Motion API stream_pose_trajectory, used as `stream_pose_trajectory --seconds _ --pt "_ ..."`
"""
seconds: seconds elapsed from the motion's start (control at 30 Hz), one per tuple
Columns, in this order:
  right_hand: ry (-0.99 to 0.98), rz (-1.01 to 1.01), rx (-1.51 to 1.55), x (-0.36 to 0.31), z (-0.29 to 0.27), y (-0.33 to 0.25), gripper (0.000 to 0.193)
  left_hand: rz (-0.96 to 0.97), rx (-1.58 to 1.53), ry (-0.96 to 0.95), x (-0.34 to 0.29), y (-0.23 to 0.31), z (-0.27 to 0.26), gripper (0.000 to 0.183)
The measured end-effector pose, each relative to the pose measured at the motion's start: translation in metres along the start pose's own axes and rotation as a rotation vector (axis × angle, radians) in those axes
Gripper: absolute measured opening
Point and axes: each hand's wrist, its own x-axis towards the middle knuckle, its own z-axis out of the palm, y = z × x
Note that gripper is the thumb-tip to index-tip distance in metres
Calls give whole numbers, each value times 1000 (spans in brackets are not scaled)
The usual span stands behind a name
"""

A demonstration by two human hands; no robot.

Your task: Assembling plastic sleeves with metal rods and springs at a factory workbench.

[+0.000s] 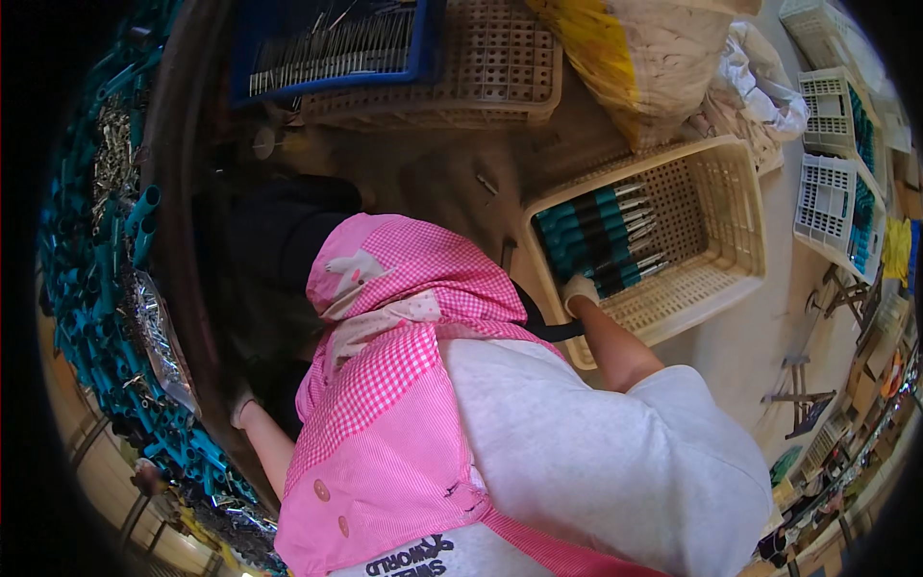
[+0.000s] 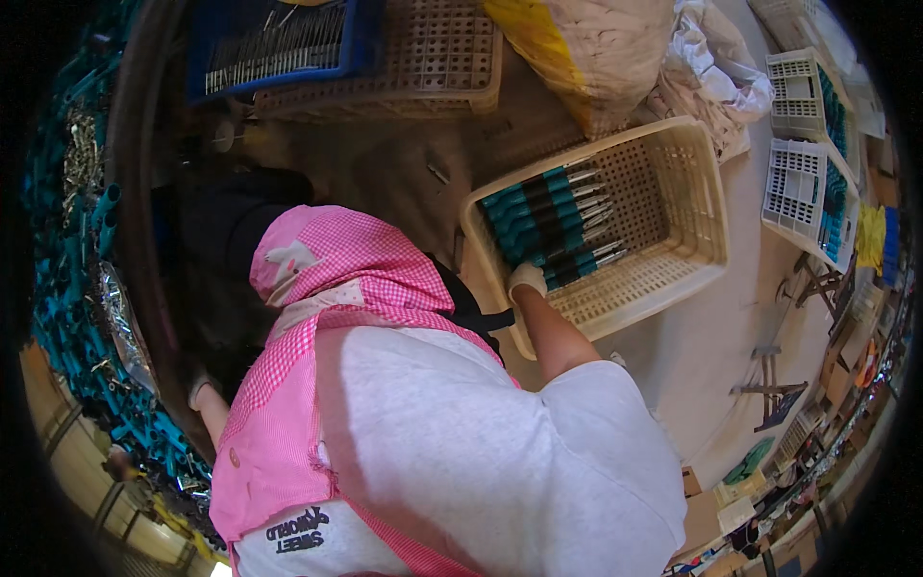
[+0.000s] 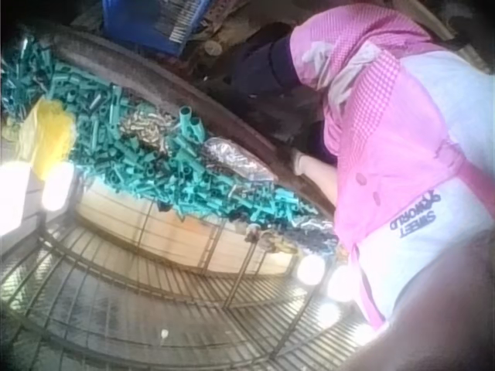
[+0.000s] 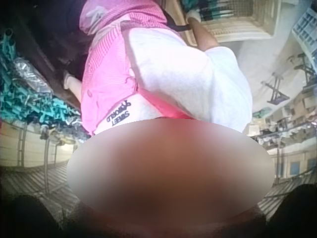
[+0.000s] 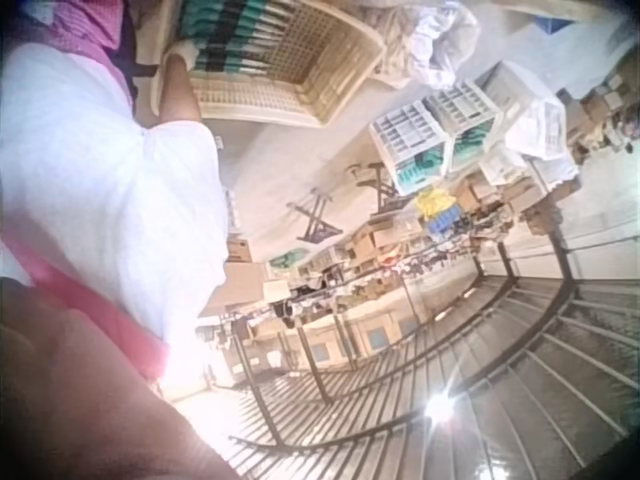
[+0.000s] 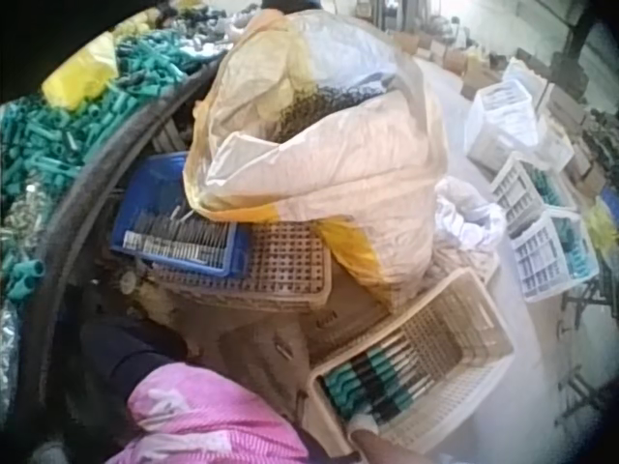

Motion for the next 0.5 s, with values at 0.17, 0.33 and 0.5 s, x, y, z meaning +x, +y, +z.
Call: stream_pose_trajectory --seconds 0.17,0.33,0.5 --pt "24 8 -12 13 3 -5 30 19 -75 -27 2 -7 1 64" --pt "-308 191 -172 95 11 52 43 75 -37 56 45 -12 49 61" --pt "-175 7 -224 76 11 44 62 64 -111 -79 98 -58 127 62"
